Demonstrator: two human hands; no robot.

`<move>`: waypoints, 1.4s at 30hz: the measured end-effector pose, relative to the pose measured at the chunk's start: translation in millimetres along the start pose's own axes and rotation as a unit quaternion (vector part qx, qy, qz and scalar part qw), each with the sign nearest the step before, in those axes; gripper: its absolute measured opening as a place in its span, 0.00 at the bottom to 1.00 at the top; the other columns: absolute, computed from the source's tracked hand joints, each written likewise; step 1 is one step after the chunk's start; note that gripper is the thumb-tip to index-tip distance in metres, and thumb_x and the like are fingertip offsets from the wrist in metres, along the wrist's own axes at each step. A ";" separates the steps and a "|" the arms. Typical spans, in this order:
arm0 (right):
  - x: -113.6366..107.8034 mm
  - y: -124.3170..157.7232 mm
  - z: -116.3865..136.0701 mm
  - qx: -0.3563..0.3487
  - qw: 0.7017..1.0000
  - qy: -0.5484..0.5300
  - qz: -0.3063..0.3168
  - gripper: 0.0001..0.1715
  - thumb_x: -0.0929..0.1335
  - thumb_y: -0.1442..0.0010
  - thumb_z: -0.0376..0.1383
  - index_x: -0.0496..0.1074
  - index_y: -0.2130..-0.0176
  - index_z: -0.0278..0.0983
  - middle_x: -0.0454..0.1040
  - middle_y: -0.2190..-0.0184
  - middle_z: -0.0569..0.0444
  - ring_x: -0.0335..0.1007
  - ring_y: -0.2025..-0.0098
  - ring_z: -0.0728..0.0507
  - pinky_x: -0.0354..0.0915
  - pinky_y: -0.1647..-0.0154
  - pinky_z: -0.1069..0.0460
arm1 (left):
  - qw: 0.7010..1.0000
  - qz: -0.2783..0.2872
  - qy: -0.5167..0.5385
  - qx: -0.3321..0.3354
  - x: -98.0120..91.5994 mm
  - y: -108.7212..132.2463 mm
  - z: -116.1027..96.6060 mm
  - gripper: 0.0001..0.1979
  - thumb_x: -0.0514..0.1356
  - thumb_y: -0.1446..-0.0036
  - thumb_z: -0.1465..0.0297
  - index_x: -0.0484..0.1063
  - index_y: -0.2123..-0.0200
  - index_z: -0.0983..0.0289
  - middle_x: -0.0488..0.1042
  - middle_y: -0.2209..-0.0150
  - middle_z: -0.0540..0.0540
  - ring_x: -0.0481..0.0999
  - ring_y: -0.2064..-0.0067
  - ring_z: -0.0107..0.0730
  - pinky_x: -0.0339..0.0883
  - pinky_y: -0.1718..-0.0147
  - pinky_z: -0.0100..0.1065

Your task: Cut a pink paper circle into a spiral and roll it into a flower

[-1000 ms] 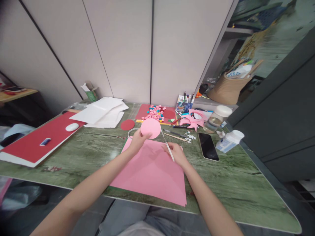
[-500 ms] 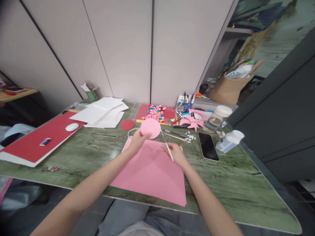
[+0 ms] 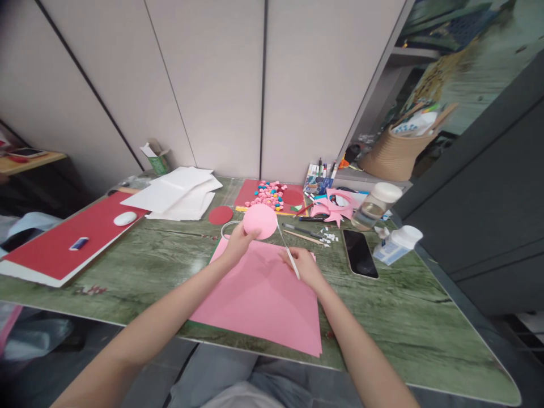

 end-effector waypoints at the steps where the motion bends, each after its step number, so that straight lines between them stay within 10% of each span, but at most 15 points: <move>1: -0.3 0.1 0.4 -0.001 1.000 -0.002 -0.002 0.24 0.62 0.53 0.52 0.65 0.82 0.35 0.62 0.88 0.57 0.53 0.84 0.51 0.49 0.83 0.56 | 1.000 0.002 -0.002 -0.002 0.2 -0.1 0.5 0.24 0.59 0.56 0.65 0.64 0.55 0.68 0.69 0.55 0.60 0.68 0.55 0.37 0.62 0.57 0.36; 42: 1.2 -0.1 -1.5 0.015 1.000 0.007 -0.002 0.26 0.61 0.52 0.54 0.67 0.80 0.33 0.63 0.88 0.57 0.55 0.85 0.52 0.50 0.83 0.57 | 0.999 0.037 -0.036 -0.002 2.2 -0.2 3.1 0.22 0.58 0.54 0.68 0.65 0.54 0.68 0.68 0.55 0.59 0.66 0.55 0.39 0.60 0.56 0.37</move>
Point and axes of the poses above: each hand's wrist, its own y-axis away from the middle knuckle, its own x-axis out of the palm, z = x × y, the point moved 2 cm from there along -y, towards the middle knuckle
